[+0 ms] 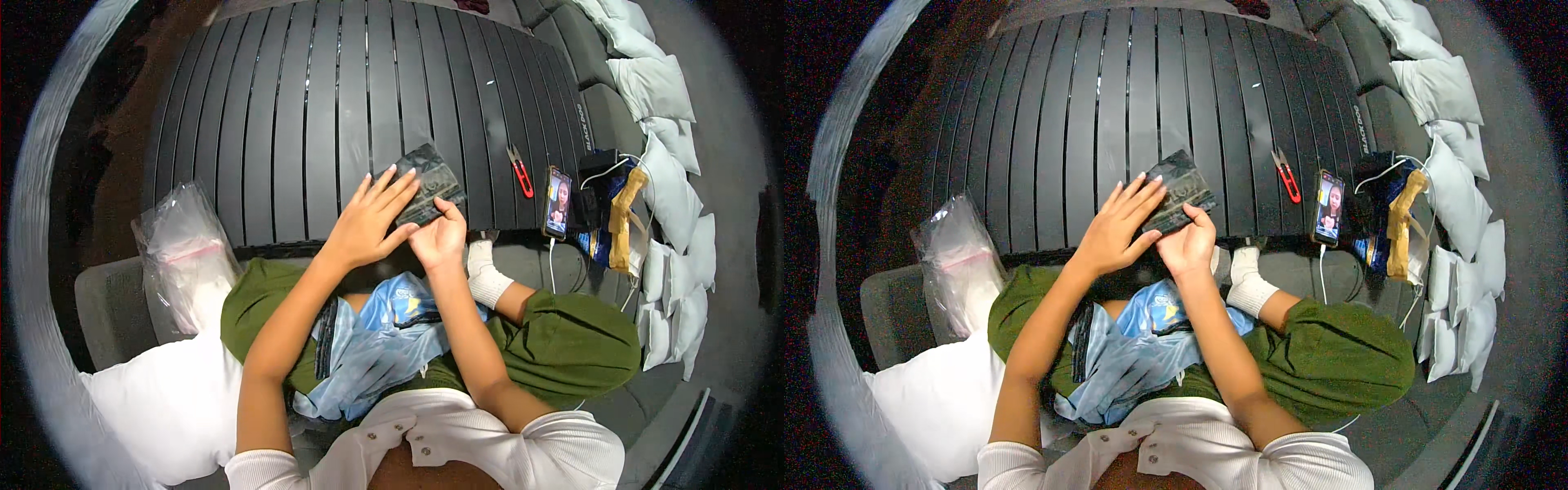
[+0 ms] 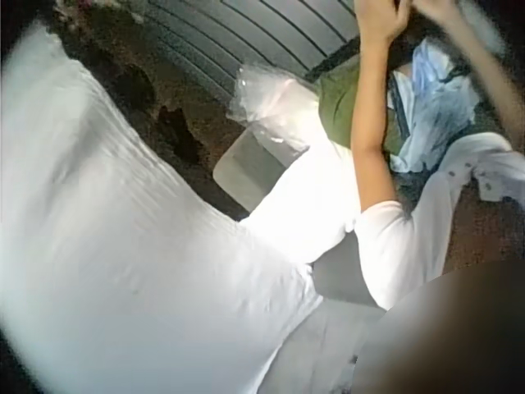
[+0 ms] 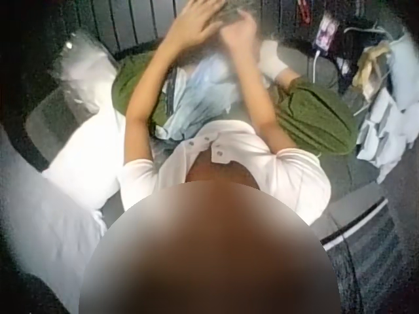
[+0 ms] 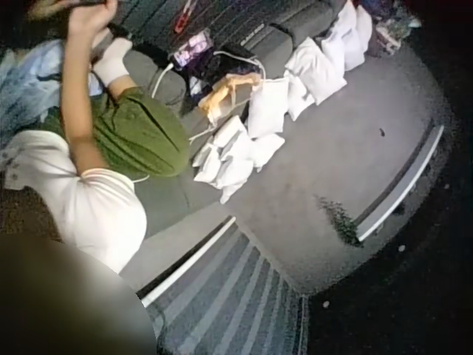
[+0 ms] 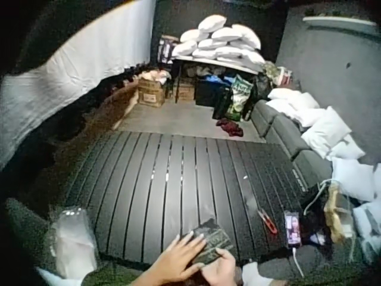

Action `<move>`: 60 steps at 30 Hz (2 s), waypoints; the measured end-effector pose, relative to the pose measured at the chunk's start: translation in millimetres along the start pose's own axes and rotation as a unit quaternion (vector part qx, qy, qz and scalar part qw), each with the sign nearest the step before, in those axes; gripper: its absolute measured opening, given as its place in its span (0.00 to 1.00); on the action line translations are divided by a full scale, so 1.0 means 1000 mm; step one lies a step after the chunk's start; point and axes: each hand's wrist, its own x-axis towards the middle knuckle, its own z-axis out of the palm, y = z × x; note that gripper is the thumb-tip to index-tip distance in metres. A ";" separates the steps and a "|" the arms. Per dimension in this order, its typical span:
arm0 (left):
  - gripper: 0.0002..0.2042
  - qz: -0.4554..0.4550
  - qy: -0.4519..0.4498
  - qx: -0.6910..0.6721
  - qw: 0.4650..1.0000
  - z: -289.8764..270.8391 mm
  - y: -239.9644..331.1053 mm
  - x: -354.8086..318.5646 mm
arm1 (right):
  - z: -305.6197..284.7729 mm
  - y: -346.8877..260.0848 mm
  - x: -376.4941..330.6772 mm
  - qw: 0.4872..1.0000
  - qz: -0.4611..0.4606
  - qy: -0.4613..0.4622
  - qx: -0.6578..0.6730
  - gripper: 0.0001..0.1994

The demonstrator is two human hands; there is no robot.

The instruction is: Inspecting textile items and using a small utility knife to cut away loose threads.

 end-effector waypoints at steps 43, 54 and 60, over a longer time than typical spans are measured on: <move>0.25 -0.179 0.285 -0.824 0.457 -0.019 -0.027 -0.004 | 0.020 0.019 0.001 0.991 0.079 -0.072 -0.078 0.21; 0.30 -0.231 0.258 -0.779 0.522 -0.017 -0.013 -0.002 | 0.018 0.022 0.004 0.985 0.091 -0.105 -0.101 0.19; 0.20 -0.246 0.182 -0.837 0.454 -0.022 -0.015 -0.006 | 0.034 0.015 -0.003 0.982 0.101 -0.103 -0.123 0.11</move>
